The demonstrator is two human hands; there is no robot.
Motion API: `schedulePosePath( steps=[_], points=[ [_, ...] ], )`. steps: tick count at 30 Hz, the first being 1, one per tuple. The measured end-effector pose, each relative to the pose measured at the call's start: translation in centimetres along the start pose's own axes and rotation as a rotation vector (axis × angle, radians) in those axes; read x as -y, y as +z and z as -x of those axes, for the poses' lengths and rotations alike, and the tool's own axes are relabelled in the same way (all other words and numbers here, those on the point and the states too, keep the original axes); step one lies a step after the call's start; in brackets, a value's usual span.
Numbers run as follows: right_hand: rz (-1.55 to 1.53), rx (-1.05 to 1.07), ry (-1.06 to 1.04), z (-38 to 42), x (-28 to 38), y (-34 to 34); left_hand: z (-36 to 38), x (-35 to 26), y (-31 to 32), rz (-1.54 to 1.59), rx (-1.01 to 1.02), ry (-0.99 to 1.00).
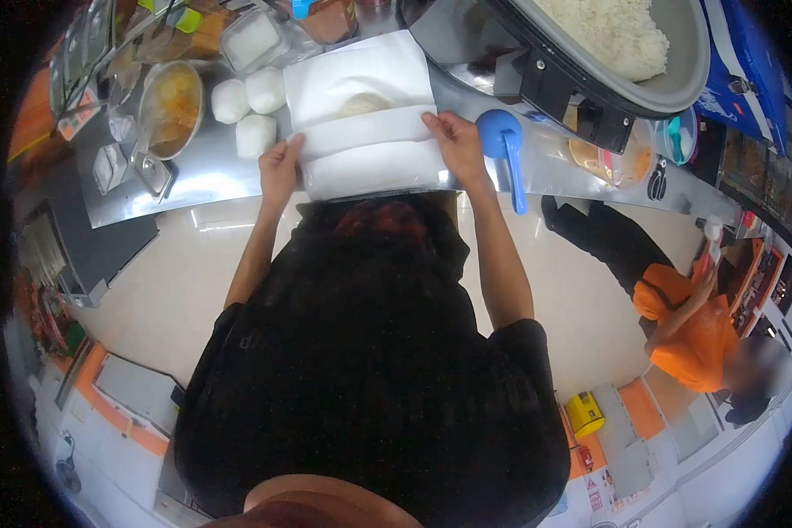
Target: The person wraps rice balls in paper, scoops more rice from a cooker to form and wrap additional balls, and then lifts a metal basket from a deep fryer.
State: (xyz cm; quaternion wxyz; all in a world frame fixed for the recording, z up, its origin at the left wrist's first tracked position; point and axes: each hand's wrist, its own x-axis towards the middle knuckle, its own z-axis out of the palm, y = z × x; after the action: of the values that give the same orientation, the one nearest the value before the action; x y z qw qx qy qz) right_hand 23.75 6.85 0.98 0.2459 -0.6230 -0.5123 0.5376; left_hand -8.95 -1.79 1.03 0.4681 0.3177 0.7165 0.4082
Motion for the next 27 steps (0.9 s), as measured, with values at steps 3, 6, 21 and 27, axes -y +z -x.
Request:
schedulePosePath(
  steps=[3,6,21,27],
  points=[
    [0.057,0.027,0.014,1.6,-0.7,-0.2,0.2,0.4,-0.5,-0.037,0.038,-0.001],
    [-0.012,0.010,0.043,2.5,-1.0,0.3,0.5,0.3,-0.3,-0.058,0.032,-0.052],
    [0.080,-0.044,0.012,0.7,0.2,0.3,0.4,-6.2,6.9,-0.718,-0.041,0.761],
    [0.425,-0.198,-0.760,-4.3,3.6,2.9,-1.5,-3.2,7.9,-0.793,-0.026,0.725]
  ],
)
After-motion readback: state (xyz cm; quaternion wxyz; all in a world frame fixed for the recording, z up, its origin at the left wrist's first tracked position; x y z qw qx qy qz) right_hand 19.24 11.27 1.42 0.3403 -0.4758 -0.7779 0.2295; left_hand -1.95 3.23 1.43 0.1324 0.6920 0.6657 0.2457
